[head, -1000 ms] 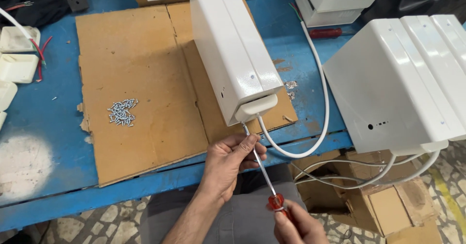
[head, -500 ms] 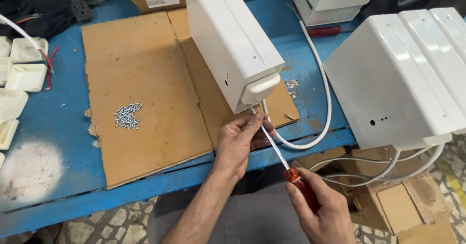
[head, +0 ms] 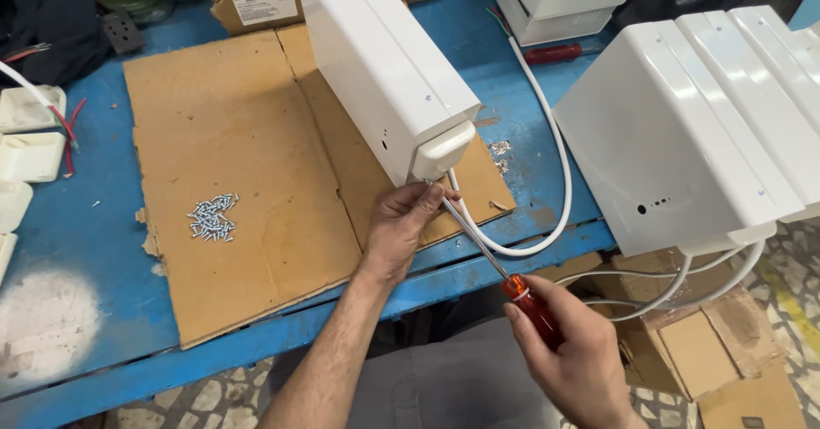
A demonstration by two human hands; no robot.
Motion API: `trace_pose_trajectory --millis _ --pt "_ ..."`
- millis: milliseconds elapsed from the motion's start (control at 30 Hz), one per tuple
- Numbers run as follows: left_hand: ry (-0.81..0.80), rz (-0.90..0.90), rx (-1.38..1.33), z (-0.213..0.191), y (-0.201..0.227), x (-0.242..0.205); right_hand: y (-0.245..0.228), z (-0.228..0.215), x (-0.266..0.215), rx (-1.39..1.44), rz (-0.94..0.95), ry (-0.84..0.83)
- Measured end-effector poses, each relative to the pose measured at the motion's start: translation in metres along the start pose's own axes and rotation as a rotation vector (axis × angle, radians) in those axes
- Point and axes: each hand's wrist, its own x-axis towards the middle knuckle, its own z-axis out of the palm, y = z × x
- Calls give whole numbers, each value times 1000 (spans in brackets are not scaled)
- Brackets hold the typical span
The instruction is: Assembling plastic electronic enclosures by inserting cables and securing panels with a screwdriver.
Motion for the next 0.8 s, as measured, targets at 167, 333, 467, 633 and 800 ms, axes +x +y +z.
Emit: trace_pose_trajectory --millis 167,333,467,633,800 --pt "-25 -1 -127 -3 -4 6 30 3 -7 391 819 -143" --pt "7 9 -141 1 -11 18 77 -10 0 1152 818 -286" --pt "99 9 -101 7 -18 30 44 -8 23 307 489 -57" --pt "78 15 -103 7 -22 36 22 -8 35 -206 333 49" --pt "50 -1 -142 2 -23 36 48 -19 42 -18 386 -62"
